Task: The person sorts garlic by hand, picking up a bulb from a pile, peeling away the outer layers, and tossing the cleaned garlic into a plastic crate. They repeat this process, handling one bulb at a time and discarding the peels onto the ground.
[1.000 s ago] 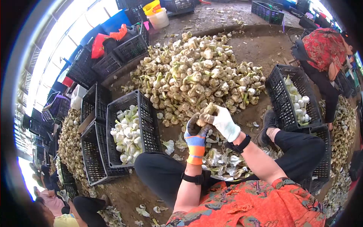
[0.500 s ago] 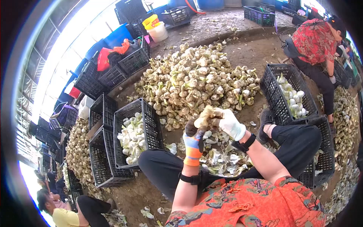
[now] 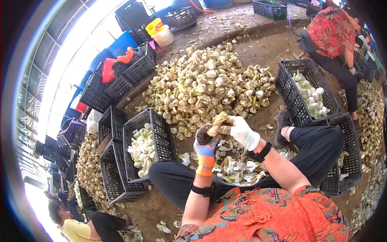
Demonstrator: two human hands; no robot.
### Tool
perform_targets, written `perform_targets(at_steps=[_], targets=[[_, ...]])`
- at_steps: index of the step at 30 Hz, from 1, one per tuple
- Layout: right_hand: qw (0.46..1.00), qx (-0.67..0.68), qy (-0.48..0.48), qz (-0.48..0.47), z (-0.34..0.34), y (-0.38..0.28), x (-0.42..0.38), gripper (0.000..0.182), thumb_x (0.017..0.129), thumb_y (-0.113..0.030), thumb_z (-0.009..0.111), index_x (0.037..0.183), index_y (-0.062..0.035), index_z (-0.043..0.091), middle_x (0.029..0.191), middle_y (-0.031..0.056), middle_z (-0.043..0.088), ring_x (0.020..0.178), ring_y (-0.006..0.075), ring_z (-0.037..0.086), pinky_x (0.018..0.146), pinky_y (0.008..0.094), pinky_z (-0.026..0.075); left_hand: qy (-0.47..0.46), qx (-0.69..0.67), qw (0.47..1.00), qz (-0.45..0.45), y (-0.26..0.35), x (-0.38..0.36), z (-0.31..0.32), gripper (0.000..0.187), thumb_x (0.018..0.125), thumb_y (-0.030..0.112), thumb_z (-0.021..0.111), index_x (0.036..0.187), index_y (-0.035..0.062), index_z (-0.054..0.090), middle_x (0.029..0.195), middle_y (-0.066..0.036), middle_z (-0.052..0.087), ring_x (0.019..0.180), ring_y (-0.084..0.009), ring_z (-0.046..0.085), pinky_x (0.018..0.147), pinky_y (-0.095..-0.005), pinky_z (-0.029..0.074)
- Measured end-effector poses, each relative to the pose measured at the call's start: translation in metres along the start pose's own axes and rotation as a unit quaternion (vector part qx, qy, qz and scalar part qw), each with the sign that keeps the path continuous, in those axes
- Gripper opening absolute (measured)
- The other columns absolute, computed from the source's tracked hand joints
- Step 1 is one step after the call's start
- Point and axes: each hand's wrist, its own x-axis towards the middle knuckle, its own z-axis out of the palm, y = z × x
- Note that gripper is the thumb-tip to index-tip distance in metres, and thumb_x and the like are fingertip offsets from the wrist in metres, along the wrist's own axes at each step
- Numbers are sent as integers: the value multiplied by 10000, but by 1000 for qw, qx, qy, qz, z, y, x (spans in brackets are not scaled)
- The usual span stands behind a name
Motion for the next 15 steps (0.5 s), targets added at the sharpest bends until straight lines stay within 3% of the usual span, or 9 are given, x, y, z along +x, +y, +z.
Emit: perform_targets(at_steps=[5, 8, 9, 12, 13, 15], targets=[[998, -37, -11, -48, -4, -7, -2, 233, 828, -46, 664, 1047, 18, 615, 962, 46, 663, 895, 107, 605, 818, 269, 482, -11, -75, 996, -45, 14, 2, 14, 506, 746, -111, 679, 1208, -7, 499, 1157, -126, 592, 1026, -225, 597, 919, -360, 495], [976, -168, -21, -139, -15, -5, 1, 206, 819, -8, 654, 1019, 6, 606, 958, 36, 653, 900, 108, 599, 822, 276, 479, -4, -110, 991, -73, 21, 4, 21, 486, 772, -125, 641, 1212, 2, 482, 1173, -122, 581, 1028, -232, 597, 936, -366, 488], [967, -196, 2, -163, -17, -3, 1, 186, 805, 35, 628, 987, 8, 599, 922, 52, 645, 892, 127, 608, 808, 285, 482, -7, -93, 993, -69, 20, 5, 21, 452, 818, -41, 641, 1230, 16, 464, 1162, -116, 580, 981, -221, 610, 853, -340, 524], [938, -270, 25, -215, -31, 13, 10, 198, 774, 77, 605, 959, 7, 606, 898, 74, 625, 865, 183, 620, 786, 296, 484, -66, -208, 960, -177, 18, 10, 11, 440, 863, 105, 645, 1252, 35, 451, 1130, -109, 586, 901, -203, 623, 729, -308, 541], [910, -336, 18, -243, -37, 17, 11, 229, 738, 88, 601, 947, -3, 625, 872, 96, 597, 833, 254, 608, 767, 312, 485, -41, -160, 966, -200, 13, 11, 8, 471, 894, 225, 616, 1285, 47, 424, 1099, -107, 592, 832, -190, 624, 643, -291, 531], [908, -371, 49, -189, -33, 19, 7, 241, 724, 72, 606, 947, -15, 639, 882, 103, 599, 829, 282, 597, 764, 321, 485, -42, -153, 962, -221, 7, 12, 4, 422, 905, 203, 599, 1257, 39, 434, 1076, -101, 589, 849, -182, 597, 691, -284, 507]])
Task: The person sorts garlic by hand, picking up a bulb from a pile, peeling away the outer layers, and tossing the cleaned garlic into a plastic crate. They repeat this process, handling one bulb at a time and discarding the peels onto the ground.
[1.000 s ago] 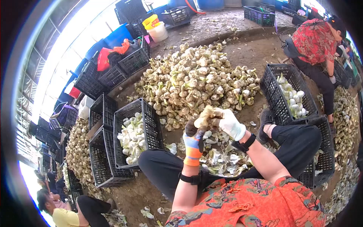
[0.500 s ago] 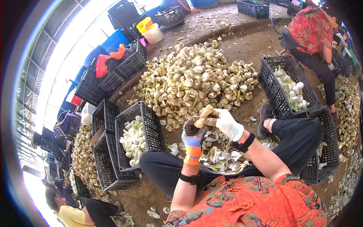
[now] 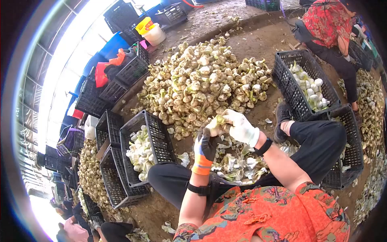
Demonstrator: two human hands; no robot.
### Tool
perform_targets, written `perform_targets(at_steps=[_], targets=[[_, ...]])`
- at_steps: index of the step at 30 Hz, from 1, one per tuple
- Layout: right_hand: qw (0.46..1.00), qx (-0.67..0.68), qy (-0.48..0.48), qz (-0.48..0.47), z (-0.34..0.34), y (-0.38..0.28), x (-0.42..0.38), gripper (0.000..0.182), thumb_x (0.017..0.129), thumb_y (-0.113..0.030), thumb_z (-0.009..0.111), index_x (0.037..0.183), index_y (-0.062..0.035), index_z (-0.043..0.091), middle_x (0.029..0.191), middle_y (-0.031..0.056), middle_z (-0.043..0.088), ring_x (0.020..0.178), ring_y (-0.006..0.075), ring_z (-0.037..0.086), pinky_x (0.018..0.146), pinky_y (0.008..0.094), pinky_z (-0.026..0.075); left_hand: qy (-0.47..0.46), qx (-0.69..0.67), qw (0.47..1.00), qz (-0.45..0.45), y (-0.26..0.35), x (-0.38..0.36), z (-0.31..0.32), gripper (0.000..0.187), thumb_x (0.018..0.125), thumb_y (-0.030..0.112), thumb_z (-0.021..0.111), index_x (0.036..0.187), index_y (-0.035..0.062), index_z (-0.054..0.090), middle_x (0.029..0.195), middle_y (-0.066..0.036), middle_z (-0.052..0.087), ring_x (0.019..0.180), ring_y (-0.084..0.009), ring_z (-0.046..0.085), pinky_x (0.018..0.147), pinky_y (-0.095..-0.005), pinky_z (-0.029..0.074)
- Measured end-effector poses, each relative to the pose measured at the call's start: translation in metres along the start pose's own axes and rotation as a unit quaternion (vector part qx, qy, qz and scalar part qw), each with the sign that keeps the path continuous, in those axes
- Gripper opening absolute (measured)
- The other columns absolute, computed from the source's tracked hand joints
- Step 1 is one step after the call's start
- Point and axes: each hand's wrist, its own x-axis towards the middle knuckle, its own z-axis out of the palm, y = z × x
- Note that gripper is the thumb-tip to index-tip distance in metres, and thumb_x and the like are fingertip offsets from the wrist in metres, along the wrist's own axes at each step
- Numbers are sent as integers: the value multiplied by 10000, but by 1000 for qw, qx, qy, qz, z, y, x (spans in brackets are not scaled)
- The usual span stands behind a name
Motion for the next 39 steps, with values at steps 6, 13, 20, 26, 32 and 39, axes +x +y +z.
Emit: perform_targets(at_steps=[6, 13, 20, 26, 32, 39], targets=[[985, 126, 9, 118, 17, -4, -6, 206, 761, 42, 593, 958, 16, 645, 829, 88, 664, 727, 180, 635, 652, 282, 503, 65, 276, 940, 192, -19, 7, -6, 547, 785, 303, 747, 1145, 27, 444, 1049, -88, 566, 853, -117, 565, 735, -268, 499], [923, 315, -43, 219, 19, -9, -6, 173, 860, -23, 582, 1016, 28, 639, 893, 48, 672, 738, 105, 618, 659, 248, 503, 31, 315, 940, 131, 10, 11, -23, 646, 619, 303, 870, 1063, 14, 502, 897, -72, 639, 779, -137, 619, 689, -269, 523], [895, 350, 39, 275, 16, -9, -5, 159, 841, 6, 527, 920, 24, 664, 807, 34, 673, 698, 72, 594, 622, 234, 489, 11, 285, 958, -20, 14, -3, -16, 588, 679, 30, 799, 1182, -14, 499, 1115, -140, 606, 958, -165, 603, 835, -290, 511], [970, 161, 14, 180, 34, -22, -12, 200, 796, 14, 498, 909, 10, 663, 704, 33, 647, 593, 107, 575, 561, 249, 460, 60, 158, 980, 106, 8, -8, -15, 534, 689, -35, 750, 1161, -15, 501, 1132, -137, 601, 971, -186, 604, 843, -287, 508], [919, 322, 98, 206, 33, -7, -4, 155, 808, -17, 557, 930, 20, 644, 774, 35, 657, 643, 98, 600, 564, 221, 458, 19, 118, 991, 58, 21, -18, -24, 331, 715, -74, 698, 1009, -14, 558, 900, -115, 646, 757, -178, 637, 690, -297, 550], [964, 76, 160, 199, 37, -15, -2, 157, 847, -97, 600, 922, 31, 650, 726, 69, 666, 643, 74, 590, 573, 250, 460, 24, 61, 991, 114, 10, -25, 1, 756, 732, -16, 676, 1379, 64, 294, 1313, -119, 434, 1162, -237, 498, 947, -392, 467]])
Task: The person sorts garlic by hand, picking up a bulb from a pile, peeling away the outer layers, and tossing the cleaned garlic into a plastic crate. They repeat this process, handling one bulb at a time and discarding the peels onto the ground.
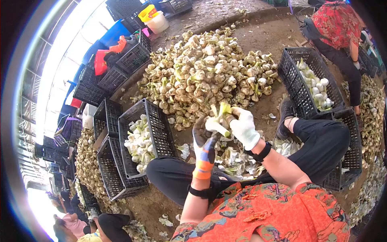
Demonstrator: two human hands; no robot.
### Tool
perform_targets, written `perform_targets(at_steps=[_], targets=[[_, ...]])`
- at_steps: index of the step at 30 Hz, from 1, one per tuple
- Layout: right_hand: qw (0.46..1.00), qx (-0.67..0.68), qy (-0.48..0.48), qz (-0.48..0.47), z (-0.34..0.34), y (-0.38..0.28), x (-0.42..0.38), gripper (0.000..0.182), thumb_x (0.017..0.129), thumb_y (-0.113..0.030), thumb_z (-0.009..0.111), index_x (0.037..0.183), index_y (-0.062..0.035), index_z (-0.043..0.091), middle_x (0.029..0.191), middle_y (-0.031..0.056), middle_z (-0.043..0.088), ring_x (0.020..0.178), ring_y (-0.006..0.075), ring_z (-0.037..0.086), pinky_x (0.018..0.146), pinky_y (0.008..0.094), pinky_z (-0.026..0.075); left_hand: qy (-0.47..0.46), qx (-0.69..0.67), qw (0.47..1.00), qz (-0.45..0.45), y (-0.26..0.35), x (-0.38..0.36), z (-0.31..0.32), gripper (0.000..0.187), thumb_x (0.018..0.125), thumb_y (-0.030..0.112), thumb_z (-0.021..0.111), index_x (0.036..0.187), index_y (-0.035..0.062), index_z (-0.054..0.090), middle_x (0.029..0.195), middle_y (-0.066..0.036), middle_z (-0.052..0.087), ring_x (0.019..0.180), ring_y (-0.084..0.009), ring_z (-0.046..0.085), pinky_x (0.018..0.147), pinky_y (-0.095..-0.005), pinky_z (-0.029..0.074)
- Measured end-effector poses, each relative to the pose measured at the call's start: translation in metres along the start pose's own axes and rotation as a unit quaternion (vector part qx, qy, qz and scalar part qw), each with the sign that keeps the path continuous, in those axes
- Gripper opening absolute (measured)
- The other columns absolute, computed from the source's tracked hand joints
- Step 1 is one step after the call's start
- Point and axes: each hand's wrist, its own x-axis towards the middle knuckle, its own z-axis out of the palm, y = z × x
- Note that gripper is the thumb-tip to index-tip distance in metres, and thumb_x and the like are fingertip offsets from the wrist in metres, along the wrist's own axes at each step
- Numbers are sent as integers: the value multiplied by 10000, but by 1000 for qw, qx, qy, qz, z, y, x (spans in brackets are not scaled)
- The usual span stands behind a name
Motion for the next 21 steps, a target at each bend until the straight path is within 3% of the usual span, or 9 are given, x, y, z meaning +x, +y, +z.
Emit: perform_targets(at_steps=[3, 4, 6, 7, 8, 11, 17, 20, 21], targets=[[994, 98, -26, 50, -2, 5, 3, 149, 873, -91, 575, 932, 15, 660, 720, 20, 645, 654, 56, 551, 574, 223, 444, -40, -14, 998, 45, -8, -13, 12, 802, 765, 98, 707, 1408, 107, 228, 1350, -108, 390, 1224, -268, 439, 991, -432, 418], [986, 134, -75, 68, -1, 8, 0, 152, 882, -90, 575, 961, 14, 653, 755, 13, 644, 666, 56, 552, 592, 219, 449, -61, -2, 998, 33, -12, -17, 15, 739, 798, 180, 709, 1392, 107, 275, 1327, -93, 424, 1196, -232, 462, 974, -395, 426], [958, 201, -176, 103, 2, -3, -8, 168, 899, -87, 576, 1019, 13, 638, 826, -2, 643, 691, 57, 555, 627, 210, 459, 0, 112, 994, 8, -22, -3, -1, 689, 813, 248, 705, 1367, 92, 326, 1280, -86, 476, 1122, -196, 512, 915, -367, 461], [944, 199, -213, 157, 1, -15, -14, 173, 899, -87, 577, 1029, 11, 635, 853, -7, 637, 686, 60, 553, 627, 208, 458, 103, -46, 994, 1, -19, -5, 6, 494, 860, 227, 669, 1264, 38, 456, 1062, -80, 596, 919, -164, 592, 763, -287, 497], [942, 205, -225, 141, 9, -10, -15, 189, 899, -89, 575, 1052, 10, 626, 880, -2, 637, 692, 65, 566, 626, 216, 471, 167, -64, 983, -47, -13, 3, -4, 428, 904, 265, 612, 1223, 8, 488, 1083, -98, 589, 943, -186, 594, 805, -305, 507], [925, 300, -158, 173, 11, -4, -17, 227, 895, -83, 569, 1104, 0, 601, 919, 34, 656, 737, 109, 618, 655, 252, 517, 25, -151, 988, 10, -12, 11, -12, 508, 921, 359, 545, 1215, -51, 487, 1243, -136, 524, 1108, -230, 535, 944, -375, 459], [863, 440, -71, 239, 12, 11, -14, 249, 901, -67, 517, 1136, -1, 572, 1034, 117, 644, 825, 227, 651, 726, 370, 554, -10, -132, 990, 51, -16, 12, -12, 481, 936, 296, 537, 1255, -58, 474, 1362, -158, 435, 1232, -263, 437, 1033, -428, 370], [840, 490, -40, 231, 19, 30, -7, 231, 908, -40, 466, 1112, 13, 559, 1076, 139, 624, 888, 253, 634, 791, 405, 534, -23, -132, 989, 59, -18, 12, -19, 501, 930, 304, 543, 1277, -49, 463, 1363, -172, 435, 1241, -276, 435, 1043, -426, 359], [822, 518, -18, 237, 18, 32, -1, 213, 903, -36, 470, 1083, -5, 578, 1004, 117, 638, 831, 234, 627, 759, 376, 525, -28, -137, 988, 58, -19, 12, -22, 507, 927, 307, 546, 1283, -43, 460, 1366, -177, 433, 1245, -282, 433, 1046, -427, 355]])
